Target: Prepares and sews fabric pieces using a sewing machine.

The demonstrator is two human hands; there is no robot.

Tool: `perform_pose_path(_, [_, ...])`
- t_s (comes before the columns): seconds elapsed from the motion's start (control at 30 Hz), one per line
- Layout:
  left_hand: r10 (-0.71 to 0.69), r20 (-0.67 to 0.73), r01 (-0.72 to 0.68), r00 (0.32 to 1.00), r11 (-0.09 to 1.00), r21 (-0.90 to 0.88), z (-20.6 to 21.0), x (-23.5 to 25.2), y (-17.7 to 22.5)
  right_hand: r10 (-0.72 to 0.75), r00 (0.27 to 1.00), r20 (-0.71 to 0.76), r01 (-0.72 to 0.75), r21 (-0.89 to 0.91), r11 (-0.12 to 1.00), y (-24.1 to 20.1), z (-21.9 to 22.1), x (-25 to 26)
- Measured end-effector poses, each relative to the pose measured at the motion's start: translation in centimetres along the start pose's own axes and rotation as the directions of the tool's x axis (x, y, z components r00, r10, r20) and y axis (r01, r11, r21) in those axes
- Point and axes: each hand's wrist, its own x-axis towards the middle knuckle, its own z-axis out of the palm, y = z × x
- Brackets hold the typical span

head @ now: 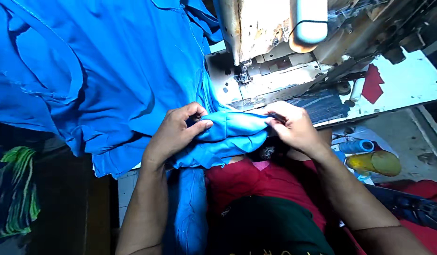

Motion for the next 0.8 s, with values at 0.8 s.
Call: perform_pose_path(0.8, [0.037, -0.264, -0.081, 0.964, 0.984, -0.157, 2.2, -1.0, 0.4, -0.085, 0.988, -0.126, 0.128, 0.39, 0.912, -2.2, 2.7, 0.8])
